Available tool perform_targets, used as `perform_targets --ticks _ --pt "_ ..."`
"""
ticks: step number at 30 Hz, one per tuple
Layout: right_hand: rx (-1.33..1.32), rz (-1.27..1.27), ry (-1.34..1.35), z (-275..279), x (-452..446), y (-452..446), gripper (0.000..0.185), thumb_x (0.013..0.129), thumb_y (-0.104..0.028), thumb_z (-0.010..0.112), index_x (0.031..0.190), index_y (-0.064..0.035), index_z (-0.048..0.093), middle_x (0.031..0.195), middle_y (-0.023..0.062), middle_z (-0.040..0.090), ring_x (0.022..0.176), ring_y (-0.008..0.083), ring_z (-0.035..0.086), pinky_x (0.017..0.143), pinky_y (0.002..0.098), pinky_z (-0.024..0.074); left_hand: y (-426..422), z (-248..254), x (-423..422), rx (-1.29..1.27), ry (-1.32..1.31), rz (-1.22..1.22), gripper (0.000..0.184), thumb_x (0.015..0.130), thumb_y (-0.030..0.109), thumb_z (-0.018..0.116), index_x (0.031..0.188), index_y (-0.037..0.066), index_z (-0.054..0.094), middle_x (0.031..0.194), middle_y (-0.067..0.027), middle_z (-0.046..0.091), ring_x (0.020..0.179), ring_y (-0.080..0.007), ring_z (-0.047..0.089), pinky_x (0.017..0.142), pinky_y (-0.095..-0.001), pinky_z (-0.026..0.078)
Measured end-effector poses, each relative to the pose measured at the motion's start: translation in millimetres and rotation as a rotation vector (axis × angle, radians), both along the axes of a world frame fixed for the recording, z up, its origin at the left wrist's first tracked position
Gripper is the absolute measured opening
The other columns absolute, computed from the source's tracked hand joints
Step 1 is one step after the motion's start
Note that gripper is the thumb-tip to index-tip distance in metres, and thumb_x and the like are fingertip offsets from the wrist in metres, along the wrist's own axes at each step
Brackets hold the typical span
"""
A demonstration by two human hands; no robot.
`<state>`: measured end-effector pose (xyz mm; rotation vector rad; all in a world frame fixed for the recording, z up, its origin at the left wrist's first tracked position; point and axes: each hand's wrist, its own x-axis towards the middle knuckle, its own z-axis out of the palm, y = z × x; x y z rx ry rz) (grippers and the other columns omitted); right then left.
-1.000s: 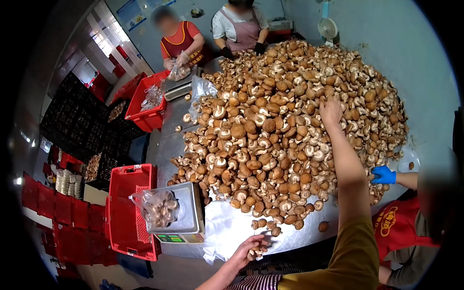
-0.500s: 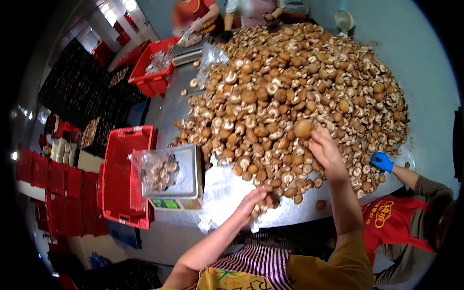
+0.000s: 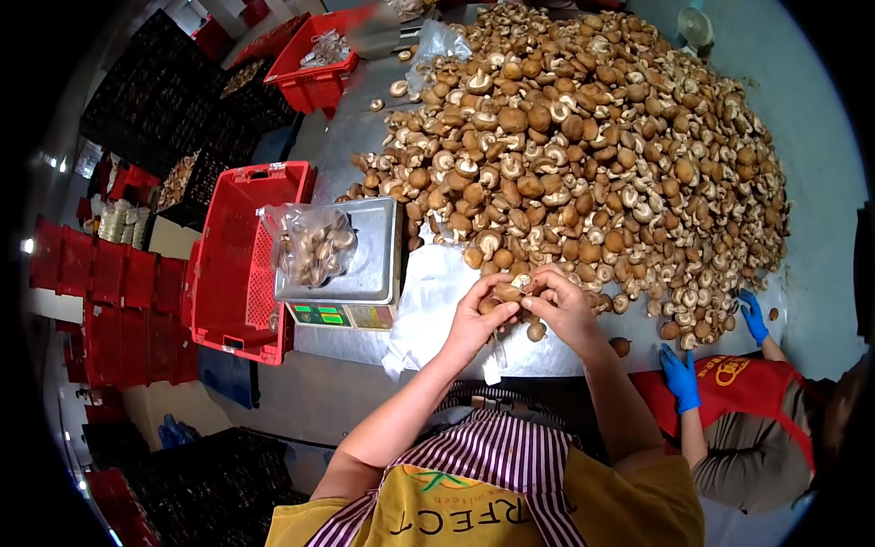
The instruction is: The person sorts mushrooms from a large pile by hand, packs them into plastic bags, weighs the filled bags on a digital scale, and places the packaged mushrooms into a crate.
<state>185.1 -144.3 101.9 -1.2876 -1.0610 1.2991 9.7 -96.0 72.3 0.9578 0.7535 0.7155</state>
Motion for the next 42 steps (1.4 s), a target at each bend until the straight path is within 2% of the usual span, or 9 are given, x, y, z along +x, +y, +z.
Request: perform_targets --ticks 10,13,15,18,20,24,26,36,42 --pt "0.064 0.057 -0.033 -2 -16 -1 0.012 0.083 -0.001 0.066 0.093 0.0005 0.061 0.110 0.0053 0.054 0.098 0.0132 0.054 0.082 0.0250 0.0449 1 4 -22 0.311 0.122 -0.035 0.042 0.084 0.011 0.073 0.123 0.007 0.056 0.099 -0.0013 0.063 0.082 -0.0073 0.059 0.066 -0.0205 0.049" --pt "0.250 -0.035 -0.182 -7 -25 -4 0.009 0.083 0.000 0.065 0.089 0.0005 0.059 0.109 0.0063 0.055 0.100 0.0155 0.054 0.087 0.0253 0.0431 -6 10 -22 0.218 0.073 -0.022 0.040 0.086 0.012 0.071 0.122 0.007 0.055 0.101 -0.0024 0.063 0.082 -0.0085 0.061 0.064 -0.0206 0.050" --pt "0.353 -0.119 -0.301 -13 -31 -6 0.007 0.083 0.001 0.064 0.087 0.0006 0.058 0.108 0.0067 0.056 0.102 0.0162 0.054 0.089 0.0253 0.0421 -12 16 -20 -0.092 0.062 0.027 0.035 0.089 0.012 0.067 0.121 0.007 0.053 0.101 -0.0043 0.064 0.080 -0.0103 0.062 0.062 -0.0210 0.049" --pt "0.402 -0.327 -0.080 -14 -36 -10 0.005 0.086 0.003 0.059 0.089 -0.0011 0.056 0.107 0.0064 0.056 0.099 0.0135 0.054 0.085 0.0252 0.0436 -15 9 -18 -0.160 -0.049 0.033 0.030 0.092 0.012 0.063 0.119 0.008 0.052 0.100 -0.0062 0.064 0.078 -0.0115 0.063 0.059 -0.0208 0.048" --pt "0.134 -0.402 0.319 -5 -33 -17 0.011 0.087 0.006 0.052 0.093 -0.0024 0.054 0.110 0.0088 0.058 0.101 0.0156 0.055 0.091 0.0286 0.0435 -15 0 -20 -0.160 -0.077 0.018 0.028 0.093 0.013 0.062 0.119 0.008 0.053 0.099 -0.0071 0.065 0.077 -0.0119 0.064 0.058 -0.0204 0.049" --pt "0.047 -0.419 0.415 -16 -21 -31 0.008 0.091 0.002 0.052 0.097 -0.0031 0.052 0.097 0.0046 0.058 0.080 0.0091 0.055 0.070 0.0229 0.0463 -17 -1 -22 -0.243 -0.155 -0.031 0.031 0.093 0.010 0.061 0.122 0.007 0.052 0.102 -0.0077 0.065 0.075 -0.0105 0.062 0.058 -0.0208 0.050" --pt "0.075 -0.412 0.415 -18 -15 -40 0.009 0.092 0.002 0.052 0.100 -0.0023 0.054 0.094 0.0061 0.058 0.081 0.0088 0.056 0.071 0.0222 0.0476 -19 -2 -22 -0.240 -0.198 -0.064 0.030 0.093 0.011 0.061 0.121 0.007 0.052 0.101 -0.0077 0.065 0.074 -0.0108 0.062 0.058 -0.0212 0.050" --pt "0.228 -0.143 -0.436 21 -8 -55 0.014 0.083 0.000 0.064 0.096 -0.0007 0.063 0.094 0.0062 0.058 0.082 0.0146 0.060 0.068 0.0247 0.0466 -23 2 -20 -0.021 0.050 -0.233 0.033 0.089 0.009 0.066 0.119 0.006 0.054 0.099 -0.0051 0.065 0.075 -0.0118 0.064 0.060 -0.0208 0.049" --pt "0.137 -0.040 -0.423 19 -2 -59 0.015 0.079 0.003 0.067 0.092 0.0000 0.061 0.090 0.0055 0.057 0.075 0.0137 0.053 0.066 0.0248 0.0423 -17 8 -24 0.159 0.183 -0.310 0.035 0.085 0.010 0.072 0.117 0.005 0.058 0.091 0.0012 0.064 0.074 -0.0051 0.057 0.065 -0.0199 0.047"
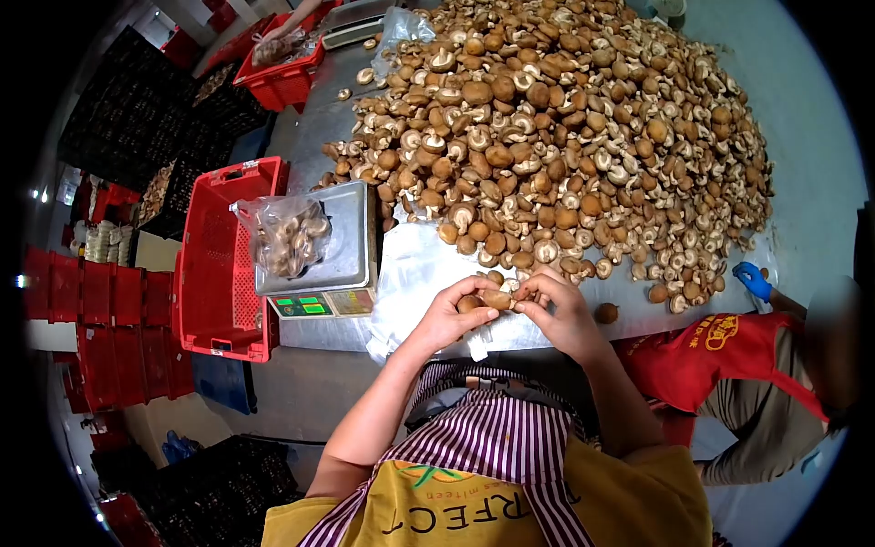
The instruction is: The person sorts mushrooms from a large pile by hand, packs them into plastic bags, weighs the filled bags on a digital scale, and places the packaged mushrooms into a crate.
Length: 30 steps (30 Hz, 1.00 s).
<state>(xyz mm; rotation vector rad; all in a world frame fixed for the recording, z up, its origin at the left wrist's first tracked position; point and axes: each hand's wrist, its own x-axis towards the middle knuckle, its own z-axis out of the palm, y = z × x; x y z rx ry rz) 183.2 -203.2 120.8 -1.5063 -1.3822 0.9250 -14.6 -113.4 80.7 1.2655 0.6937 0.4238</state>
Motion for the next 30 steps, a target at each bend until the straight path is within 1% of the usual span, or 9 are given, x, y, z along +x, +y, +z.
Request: perform_targets --ticks 5,9,11,19,23,24,25,28,30 --pt "-0.052 0.054 -0.045 -2 -1 -2 0.013 0.081 0.002 0.065 0.091 -0.0006 0.058 0.087 0.0038 0.055 0.071 0.0126 0.050 0.064 0.0243 0.0410 4 12 -2 0.091 0.086 -0.049 0.033 0.083 0.010 0.073 0.114 0.005 0.061 0.090 0.0026 0.064 0.073 -0.0043 0.055 0.063 -0.0190 0.045" --pt "-0.121 -0.085 0.545 -17 7 -5 0.004 0.088 0.000 0.055 0.092 -0.0009 0.055 0.086 0.0033 0.056 0.070 0.0109 0.051 0.064 0.0235 0.0425 3 7 -2 0.048 0.034 -0.025 0.034 0.084 0.010 0.072 0.116 0.006 0.060 0.088 0.0019 0.064 0.072 -0.0050 0.056 0.062 -0.0200 0.046" --pt "-0.115 -0.181 0.741 -28 16 -7 0.006 0.091 -0.001 0.049 0.092 -0.0021 0.055 0.080 0.0050 0.058 0.069 0.0101 0.052 0.064 0.0222 0.0430 2 12 -1 -0.228 -0.021 0.037 0.035 0.086 0.011 0.069 0.119 0.007 0.057 0.087 0.0000 0.065 0.069 -0.0066 0.058 0.056 -0.0199 0.045" --pt "-0.442 -0.319 0.684 -99 40 -98 0.012 0.091 -0.011 0.054 0.086 -0.0001 0.057 0.083 0.0083 0.059 0.067 0.0096 0.054 0.062 0.0236 0.0431 10 -23 0 -0.277 0.040 0.128 0.031 0.090 0.011 0.063 0.119 0.005 0.055 0.095 -0.0076 0.066 0.072 -0.0110 0.062 0.056 -0.0222 0.047" --pt "-0.578 -0.527 0.153 -209 46 -240 0.011 0.085 -0.012 0.058 0.086 -0.0004 0.059 0.079 0.0090 0.061 0.073 0.0174 0.058 0.069 0.0332 0.0488 27 -21 18 -0.271 0.115 0.161 0.030 0.091 0.010 0.062 0.119 0.004 0.056 0.094 -0.0059 0.066 0.070 -0.0117 0.063 0.053 -0.0218 0.046" --pt "-0.617 -0.472 -0.177 -292 50 -322 0.019 0.084 -0.015 0.058 0.094 0.0003 0.062 0.085 0.0145 0.064 0.081 0.0267 0.063 0.077 0.0406 0.0506 37 -18 27 -0.244 0.107 0.154 0.037 0.091 0.009 0.062 0.126 0.005 0.051 0.097 -0.0071 0.067 0.070 -0.0123 0.063 0.053 -0.0215 0.046" --pt "-0.851 -0.281 -0.295 -255 47 -344 0.028 0.083 -0.022 0.056 0.100 -0.0013 0.065 0.089 0.0208 0.066 0.087 0.0358 0.064 0.080 0.0469 0.0504 46 -15 36 -0.218 0.098 0.147 0.045 0.090 0.008 0.062 0.132 0.005 0.047 0.099 -0.0083 0.067 0.069 -0.0129 0.064 0.052 -0.0211 0.046" --pt "-0.913 -0.053 -0.631 -332 45 -470 0.030 0.083 -0.029 0.057 0.097 -0.0042 0.068 0.087 0.0224 0.066 0.087 0.0402 0.064 0.077 0.0489 0.0516 72 5 67 -0.155 0.009 0.119 0.072 0.091 0.005 0.060 0.151 0.008 0.020 0.117 -0.0147 0.064 0.070 -0.0154 0.064 0.053 -0.0220 0.048" --pt "-0.923 -0.011 -0.822 -358 40 -507 0.028 0.083 -0.028 0.057 0.093 -0.0045 0.069 0.085 0.0215 0.066 0.084 0.0387 0.065 0.074 0.0493 0.0523 82 -9 78 -0.152 -0.019 0.150 0.075 0.090 0.011 0.062 0.151 0.007 0.018 0.114 -0.0151 0.066 0.069 -0.0164 0.064 0.060 -0.0244 0.051"
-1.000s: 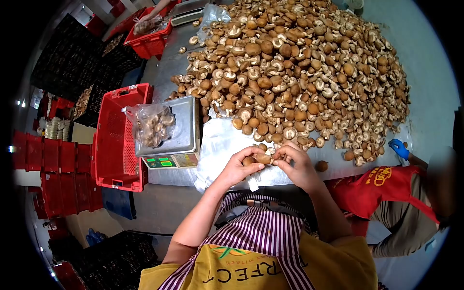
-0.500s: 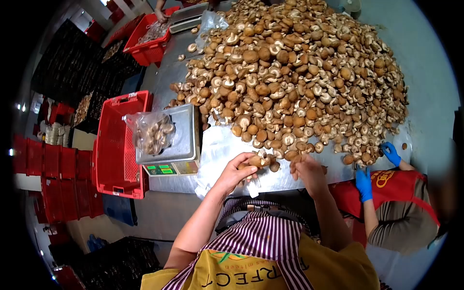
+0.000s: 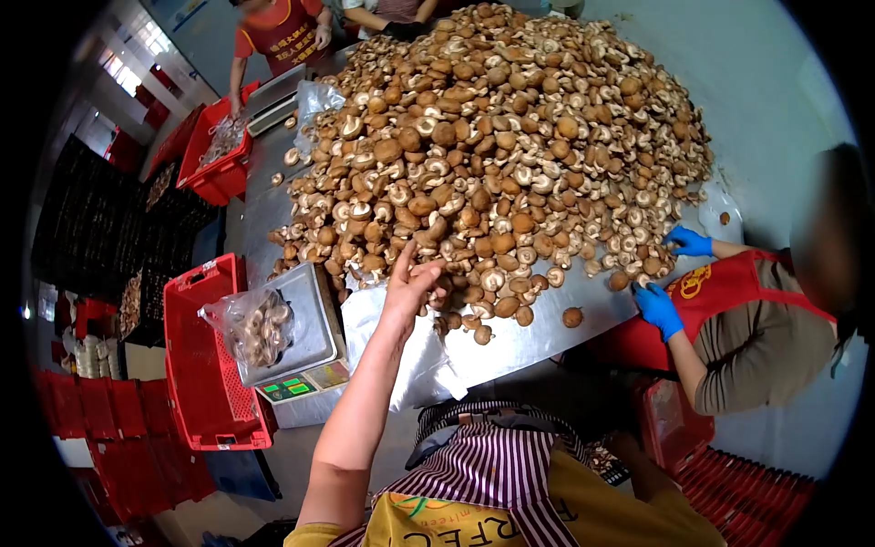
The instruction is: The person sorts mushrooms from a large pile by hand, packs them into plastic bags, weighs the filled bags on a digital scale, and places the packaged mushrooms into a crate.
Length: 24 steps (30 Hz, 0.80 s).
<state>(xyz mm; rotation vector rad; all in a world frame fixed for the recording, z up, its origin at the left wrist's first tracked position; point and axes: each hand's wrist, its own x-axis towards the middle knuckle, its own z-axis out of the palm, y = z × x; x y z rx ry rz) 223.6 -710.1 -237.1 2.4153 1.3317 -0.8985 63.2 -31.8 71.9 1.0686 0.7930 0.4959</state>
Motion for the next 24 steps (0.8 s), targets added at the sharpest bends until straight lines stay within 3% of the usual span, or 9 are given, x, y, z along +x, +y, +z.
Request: perform_targets --ticks 2,3,6,8,12,15,19,21,24 --pt "-0.054 0.234 -0.143 7 -7 -1 0.028 0.083 -0.029 0.058 0.092 -0.0051 0.069 0.085 0.0214 0.067 0.083 0.0378 0.066 0.074 0.0497 0.0526 0 -21 3 -0.003 0.031 0.020 0.077 0.089 0.015 0.065 0.150 0.005 0.018 0.114 -0.0158 0.065 0.068 -0.0161 0.063 0.059 -0.0242 0.050" --pt "0.039 0.097 -0.082 12 -7 14 0.029 0.083 -0.029 0.057 0.093 -0.0046 0.069 0.085 0.0220 0.067 0.084 0.0385 0.066 0.076 0.0501 0.0520 -9 -17 1 -0.065 0.058 0.018 0.073 0.089 0.011 0.065 0.149 0.004 0.024 0.112 -0.0148 0.064 0.090 -0.0165 0.063 0.067 -0.0258 0.053" --pt "0.183 -0.266 0.057 74 -7 106 0.031 0.084 -0.030 0.057 0.095 -0.0033 0.067 0.088 0.0231 0.066 0.088 0.0398 0.065 0.079 0.0503 0.0508 -38 -36 -17 -0.117 0.193 -0.067 0.054 0.092 0.015 0.062 0.139 0.003 0.039 0.106 -0.0134 0.066 0.073 -0.0151 0.064 0.055 -0.0230 0.051" --pt "0.220 -0.492 0.143 62 -8 112 0.032 0.084 -0.030 0.057 0.097 -0.0024 0.067 0.091 0.0236 0.066 0.091 0.0404 0.064 0.082 0.0500 0.0503 -61 -57 -33 -0.267 0.119 -0.023 0.043 0.093 0.016 0.061 0.132 0.003 0.047 0.099 -0.0116 0.067 0.064 -0.0141 0.063 0.049 -0.0214 0.048" --pt "0.063 -0.221 0.088 93 4 162 0.036 0.083 -0.032 0.058 0.102 -0.0017 0.066 0.102 0.0229 0.066 0.095 0.0399 0.063 0.084 0.0487 0.0498 -89 -80 -68 -0.433 0.090 0.031 0.034 0.095 0.024 0.058 0.123 0.005 0.054 0.090 -0.0093 0.067 0.065 -0.0152 0.063 0.052 -0.0235 0.049" --pt "0.406 -0.548 0.096 127 1 244 0.021 0.085 -0.023 0.061 0.088 -0.0017 0.064 0.090 0.0181 0.066 0.086 0.0314 0.065 0.074 0.0426 0.0521 -102 -81 -74 -0.594 0.063 0.161 0.039 0.098 0.035 0.050 0.120 0.004 0.053 0.085 -0.0092 0.065 0.072 -0.0198 0.064 0.057 -0.0283 0.050" --pt "0.559 -0.939 1.154 197 -31 371 0.026 0.098 -0.023 0.051 0.105 0.0000 0.061 0.097 0.0137 0.066 0.087 0.0255 0.064 0.074 0.0363 0.0546 -119 -78 -62 -0.601 -0.062 0.159 0.038 0.101 0.034 0.041 0.117 0.003 0.054 0.088 -0.0089 0.064 0.077 -0.0199 0.064 0.062 -0.0298 0.051" --pt "0.489 -0.988 1.547 218 -52 407 0.045 0.103 -0.037 0.041 0.128 -0.0002 0.046 0.116 0.0158 0.059 0.104 0.0268 0.061 0.086 0.0412 0.0539 -129 -76 -49 -0.563 -0.137 0.177 0.037 0.101 0.032 0.039 0.118 0.002 0.054 0.092 -0.0091 0.064 0.082 -0.0194 0.063 0.070 -0.0308 0.052" --pt "0.445 -1.215 1.908 248 -77 444 0.055 0.102 -0.051 0.030 0.130 -0.0058 0.044 0.127 0.0119 0.053 0.120 0.0273 0.051 0.100 0.0523 0.0435 -147 -64 -37 -0.206 -0.118 0.044 0.039 0.101 0.028 0.041 0.126 0.002 0.053 0.107 -0.0089 0.062 0.101 -0.0176 0.058 0.088 -0.0294 0.047"
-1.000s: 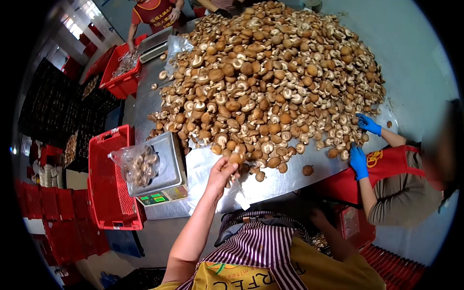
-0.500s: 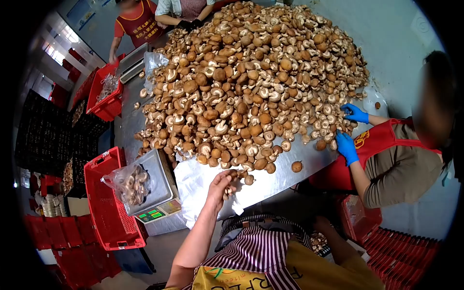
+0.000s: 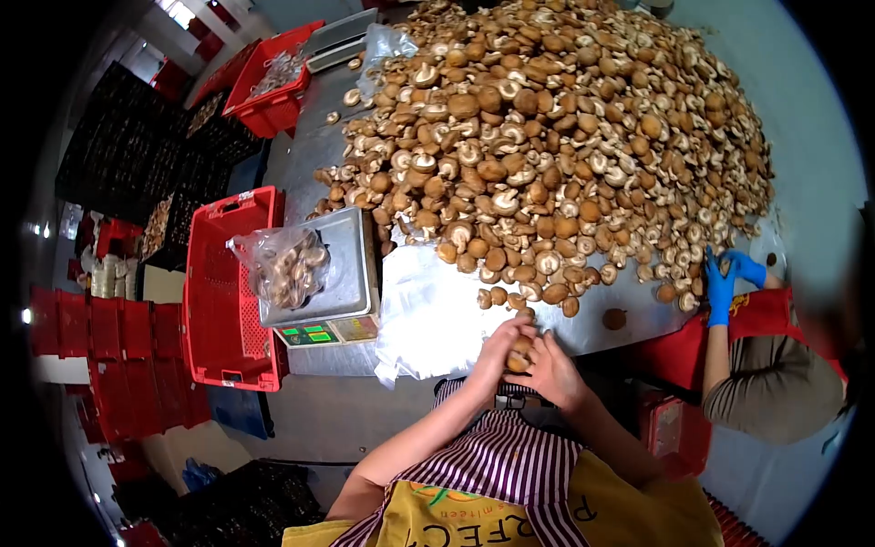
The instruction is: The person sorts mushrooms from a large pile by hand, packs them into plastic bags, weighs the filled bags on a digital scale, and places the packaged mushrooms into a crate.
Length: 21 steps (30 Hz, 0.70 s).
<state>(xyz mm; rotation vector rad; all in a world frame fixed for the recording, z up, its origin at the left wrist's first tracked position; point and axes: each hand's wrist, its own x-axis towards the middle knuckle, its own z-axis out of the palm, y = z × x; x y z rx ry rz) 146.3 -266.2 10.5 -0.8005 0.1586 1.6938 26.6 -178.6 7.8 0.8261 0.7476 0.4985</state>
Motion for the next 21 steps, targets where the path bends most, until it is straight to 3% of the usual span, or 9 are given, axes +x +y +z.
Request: perform_targets --ticks 1,4,6,8,11,16,18,19,21 --pt "-0.006 -0.021 0.004 4 -1 5 0.057 0.102 -0.053 0.025 0.128 -0.0065 0.045 0.127 0.0101 0.053 0.123 0.0266 0.048 0.101 0.0555 0.0398 -8 4 0 0.064 0.023 -0.099 0.038 0.101 0.027 0.043 0.127 0.002 0.053 0.109 -0.0090 0.061 0.103 -0.0177 0.057 0.090 -0.0291 0.046" --pt "0.115 -0.069 0.175 -54 11 -14 0.050 0.102 -0.051 0.031 0.127 -0.0092 0.046 0.118 0.0090 0.056 0.106 0.0234 0.055 0.093 0.0459 0.0457 -27 3 -3 0.299 -0.016 -0.201 0.037 0.101 0.022 0.048 0.133 0.005 0.051 0.111 -0.0052 0.062 0.103 -0.0139 0.056 0.090 -0.0247 0.045" --pt "0.298 0.331 -1.168 -29 16 -27 0.038 0.100 -0.041 0.045 0.118 -0.0084 0.052 0.102 0.0063 0.060 0.093 0.0199 0.059 0.081 0.0340 0.0499 -30 7 -9 0.207 -0.043 -0.202 0.034 0.100 0.020 0.051 0.130 0.005 0.053 0.110 -0.0052 0.063 0.102 -0.0128 0.058 0.090 -0.0256 0.046" --pt "-0.294 0.032 -0.009 -28 44 -56 0.026 0.094 -0.030 0.056 0.103 -0.0056 0.058 0.088 0.0048 0.062 0.083 0.0162 0.060 0.067 0.0258 0.0485 -26 8 -19 0.294 0.036 -0.185 0.032 0.099 0.019 0.052 0.127 0.003 0.055 0.108 -0.0050 0.064 0.100 -0.0126 0.059 0.090 -0.0259 0.047" --pt "-0.359 0.464 -0.739 -85 103 -162 0.025 0.092 -0.029 0.058 0.089 -0.0050 0.062 0.081 0.0080 0.063 0.074 0.0200 0.063 0.061 0.0292 0.0481 -20 -13 -50 0.274 0.183 -0.089 0.023 0.096 0.013 0.056 0.115 0.001 0.061 0.095 -0.0022 0.065 0.088 -0.0097 0.058 0.082 -0.0234 0.047" --pt "-0.572 1.245 -1.470 -86 112 -256 0.036 0.083 -0.035 0.065 0.102 -0.0041 0.067 0.097 0.0195 0.066 0.087 0.0348 0.064 0.079 0.0421 0.0506 -8 -54 -120 0.218 0.360 0.105 0.018 0.097 0.010 0.054 0.108 -0.001 0.062 0.090 -0.0018 0.064 0.080 -0.0087 0.059 0.077 -0.0232 0.048" --pt "-0.481 1.093 -1.621 -94 110 -246 0.041 0.081 -0.035 0.067 0.106 -0.0036 0.067 0.101 0.0221 0.066 0.093 0.0389 0.064 0.084 0.0444 0.0506 -4 -61 -140 0.169 0.376 0.172 0.018 0.097 0.010 0.054 0.107 -0.002 0.062 0.089 -0.0023 0.064 0.079 -0.0090 0.059 0.076 -0.0233 0.049" --pt "-0.341 0.796 -1.589 -110 105 -229 0.040 0.081 -0.035 0.067 0.106 -0.0034 0.067 0.100 0.0218 0.067 0.095 0.0393 0.064 0.083 0.0440 0.0506 -2 -63 -147 0.137 0.392 0.210 0.018 0.096 0.010 0.054 0.106 -0.002 0.062 0.089 -0.0026 0.064 0.079 -0.0094 0.059 0.075 -0.0238 0.049" --pt "-0.164 0.589 -1.832 -93 68 -140 0.034 0.082 -0.029 0.067 0.104 -0.0020 0.065 0.097 0.0202 0.067 0.089 0.0392 0.064 0.079 0.0424 0.0508 3 -67 -157 0.125 0.391 0.263 0.019 0.097 0.011 0.053 0.108 -0.002 0.061 0.089 -0.0036 0.064 0.079 -0.0105 0.060 0.075 -0.0244 0.049"
